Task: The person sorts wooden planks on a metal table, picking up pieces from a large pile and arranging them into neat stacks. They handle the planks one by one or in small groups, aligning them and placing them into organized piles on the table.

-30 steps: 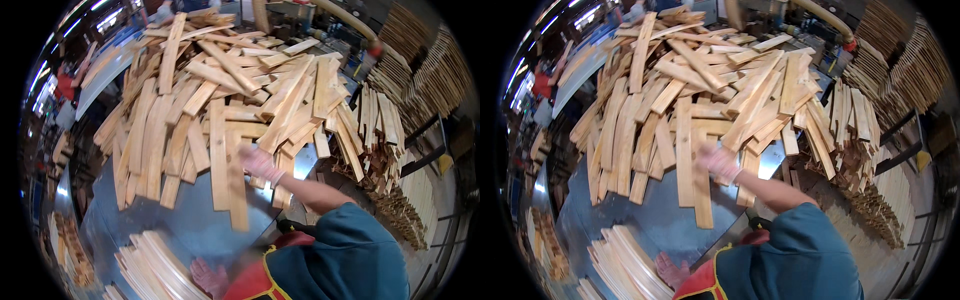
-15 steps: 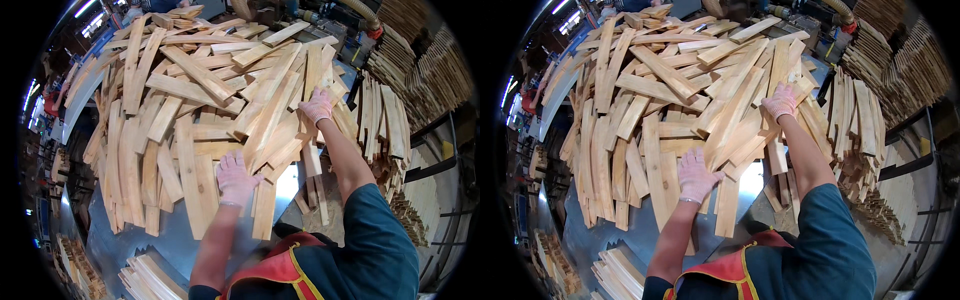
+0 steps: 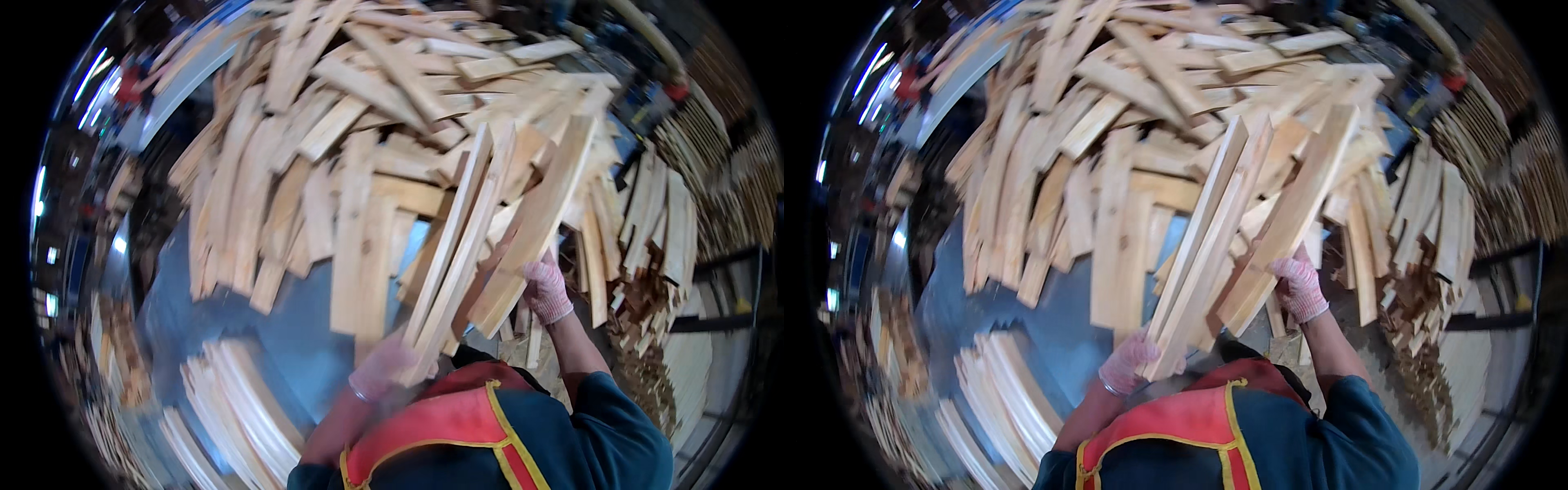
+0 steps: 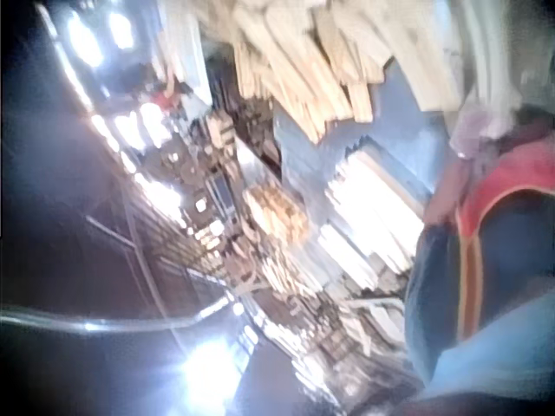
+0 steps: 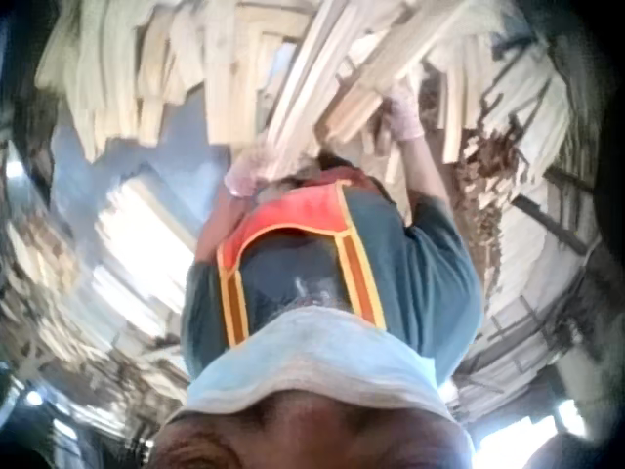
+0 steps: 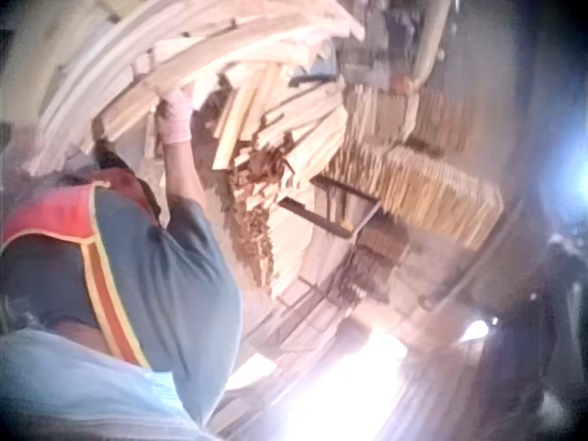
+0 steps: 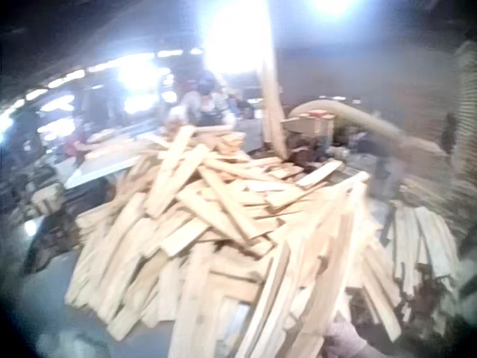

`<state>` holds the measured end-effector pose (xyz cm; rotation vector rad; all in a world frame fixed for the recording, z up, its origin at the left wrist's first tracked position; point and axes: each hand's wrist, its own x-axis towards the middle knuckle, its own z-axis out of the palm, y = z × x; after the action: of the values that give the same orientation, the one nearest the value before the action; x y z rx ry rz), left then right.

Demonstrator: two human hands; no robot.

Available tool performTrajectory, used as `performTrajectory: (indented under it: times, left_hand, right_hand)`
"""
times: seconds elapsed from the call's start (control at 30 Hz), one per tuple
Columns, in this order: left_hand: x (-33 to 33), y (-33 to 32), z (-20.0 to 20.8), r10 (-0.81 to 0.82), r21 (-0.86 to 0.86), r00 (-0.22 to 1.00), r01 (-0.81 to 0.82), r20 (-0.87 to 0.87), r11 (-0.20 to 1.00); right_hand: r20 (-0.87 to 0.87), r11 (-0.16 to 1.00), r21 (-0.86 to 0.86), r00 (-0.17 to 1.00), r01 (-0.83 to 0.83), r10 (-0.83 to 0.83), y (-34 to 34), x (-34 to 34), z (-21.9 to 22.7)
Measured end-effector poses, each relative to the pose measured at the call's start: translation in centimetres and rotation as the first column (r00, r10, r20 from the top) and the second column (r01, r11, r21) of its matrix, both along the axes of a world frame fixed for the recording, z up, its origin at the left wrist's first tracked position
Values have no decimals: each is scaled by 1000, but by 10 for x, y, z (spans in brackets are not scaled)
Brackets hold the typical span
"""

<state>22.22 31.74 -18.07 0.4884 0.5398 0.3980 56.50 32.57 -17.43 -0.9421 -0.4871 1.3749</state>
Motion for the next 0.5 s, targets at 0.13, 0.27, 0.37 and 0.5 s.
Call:
performTrajectory:
  times: [0.13, 0.27, 0.37, 0.5]
  left_hand:
    - [-76, -90, 6, 182, 55, 974, -176, -136, 983]
    - [-135, -175, 22, 520, 136, 827, -502, -215, 854]
    - [-173, -237, 8, 674, 157, 718, -655, -173, 739]
    - [-211, -311, -22, 717, 150, 485, -768, -501, 623]
  right_hand:
    - [-73, 957, -73, 959, -280, 275, -5, -108, -31]
    - [-66, 833, -113, 840, -542, 538, -43, -243, -53]
    - [-70, 696, -204, 720, -688, 691, -76, -324, -105]
    - [352, 433, -369, 307, -823, 884, -121, -432, -160]
